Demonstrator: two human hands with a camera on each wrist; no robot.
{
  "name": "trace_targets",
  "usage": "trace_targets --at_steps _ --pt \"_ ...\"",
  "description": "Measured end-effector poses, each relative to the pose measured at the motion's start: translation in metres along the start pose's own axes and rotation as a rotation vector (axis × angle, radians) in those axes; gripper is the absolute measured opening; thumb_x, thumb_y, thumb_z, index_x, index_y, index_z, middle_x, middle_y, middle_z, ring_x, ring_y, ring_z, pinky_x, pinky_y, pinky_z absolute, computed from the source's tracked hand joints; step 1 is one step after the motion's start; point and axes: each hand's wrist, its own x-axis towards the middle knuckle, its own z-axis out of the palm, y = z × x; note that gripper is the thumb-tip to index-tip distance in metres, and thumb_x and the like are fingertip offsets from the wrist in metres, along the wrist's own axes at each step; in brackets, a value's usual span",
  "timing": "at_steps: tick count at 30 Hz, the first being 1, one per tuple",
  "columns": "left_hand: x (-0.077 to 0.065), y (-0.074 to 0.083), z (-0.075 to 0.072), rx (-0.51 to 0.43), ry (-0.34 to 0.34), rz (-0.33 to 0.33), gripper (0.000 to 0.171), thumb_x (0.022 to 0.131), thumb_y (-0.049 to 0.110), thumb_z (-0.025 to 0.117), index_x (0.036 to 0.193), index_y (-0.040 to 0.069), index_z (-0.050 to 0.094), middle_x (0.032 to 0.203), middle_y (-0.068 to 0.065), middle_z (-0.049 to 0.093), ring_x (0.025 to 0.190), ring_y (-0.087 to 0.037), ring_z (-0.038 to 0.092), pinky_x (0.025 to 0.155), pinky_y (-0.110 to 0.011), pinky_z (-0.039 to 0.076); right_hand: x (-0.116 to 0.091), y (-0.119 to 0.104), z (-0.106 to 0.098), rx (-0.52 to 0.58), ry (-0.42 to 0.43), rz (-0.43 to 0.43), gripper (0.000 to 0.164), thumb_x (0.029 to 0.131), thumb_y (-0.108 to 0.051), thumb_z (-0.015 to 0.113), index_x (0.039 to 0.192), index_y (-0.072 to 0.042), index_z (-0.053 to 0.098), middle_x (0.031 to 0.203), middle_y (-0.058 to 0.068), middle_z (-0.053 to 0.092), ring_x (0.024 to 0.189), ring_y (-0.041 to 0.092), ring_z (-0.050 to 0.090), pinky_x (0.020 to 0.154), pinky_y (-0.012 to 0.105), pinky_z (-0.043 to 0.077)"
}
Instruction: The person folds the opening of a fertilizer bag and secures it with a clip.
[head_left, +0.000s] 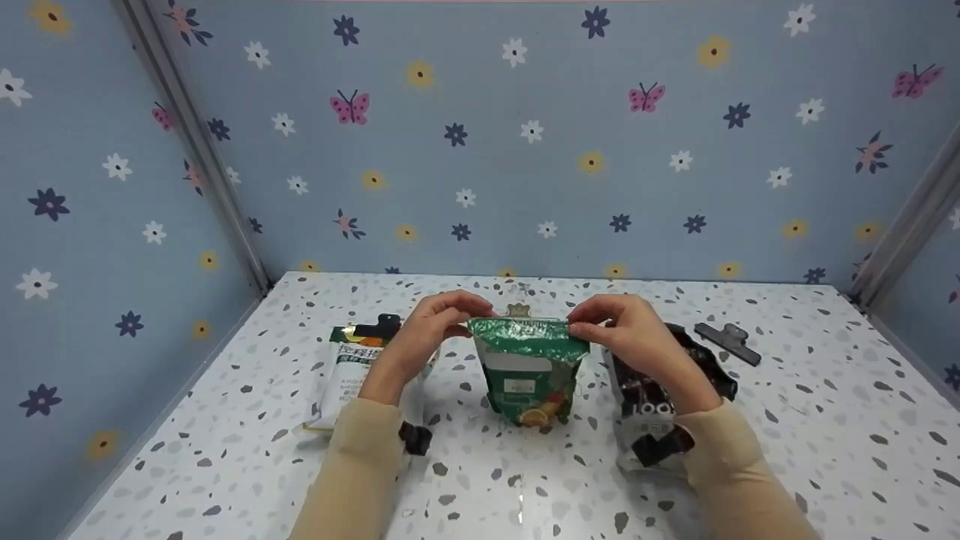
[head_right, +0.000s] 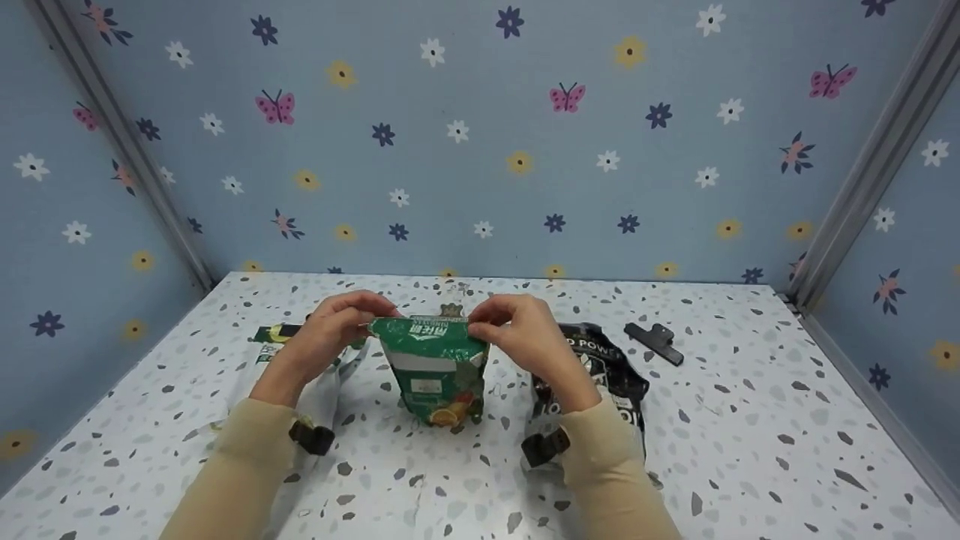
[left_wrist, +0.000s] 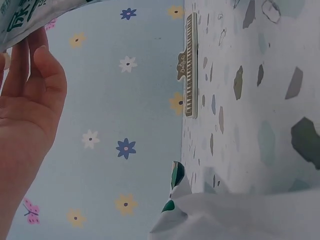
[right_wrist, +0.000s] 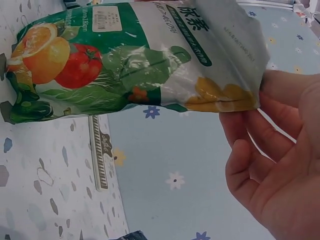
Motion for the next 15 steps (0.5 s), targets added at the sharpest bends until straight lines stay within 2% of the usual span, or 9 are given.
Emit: trace_targets --at_steps 4,8,12,15 --pt "0.001 0.003 0.004 0.023 0.016 0.004 0.025 0.104 0.02 0.053 0.116 0.006 0.069 0.116 -0.011 0.067 0.11 -0.027 0.062 0.095 -0.042 0.047 0.002 -0.001 0.004 -0.013 0.011 -0.008 0.015 0.092 -0.017 0.074 0.105 -0.01 0.074 0.098 0.001 0.071 0.086 0.025 0.064 0.074 0.037 0.052" --pt "0.001 0.003 0.01 0.152 0.02 -0.004 0.029 0.098 0.032 0.066 0.115 0.009 0.072 0.113 -0.007 0.068 0.104 -0.024 0.063 0.094 -0.041 0.049 0.004 -0.001 0.009 -0.005 0.033 -0.015 0.01 0.091 -0.012 0.074 0.101 -0.01 0.073 0.094 0.001 0.07 0.085 0.026 0.064 0.073 0.037 0.051" --pt "0.003 0.001 0.015 0.252 0.054 0.014 0.026 0.095 0.032 0.07 0.108 0.011 0.076 0.108 -0.004 0.068 0.094 -0.024 0.061 0.086 -0.047 0.05 0.004 -0.001 0.012 -0.005 0.051 -0.023 0.007 0.091 -0.009 0.072 0.098 -0.01 0.071 0.093 0.001 0.07 0.087 0.023 0.064 0.075 0.038 0.052" --pt "0.006 -0.001 0.019 0.277 0.095 0.025 0.022 0.094 0.03 0.071 0.104 0.012 0.078 0.103 -0.003 0.069 0.087 -0.024 0.058 0.081 -0.048 0.049 0.003 -0.002 0.012 -0.031 0.061 -0.038 0.006 0.092 -0.01 0.071 0.099 -0.01 0.071 0.094 0.001 0.069 0.09 0.021 0.064 0.076 0.038 0.052"
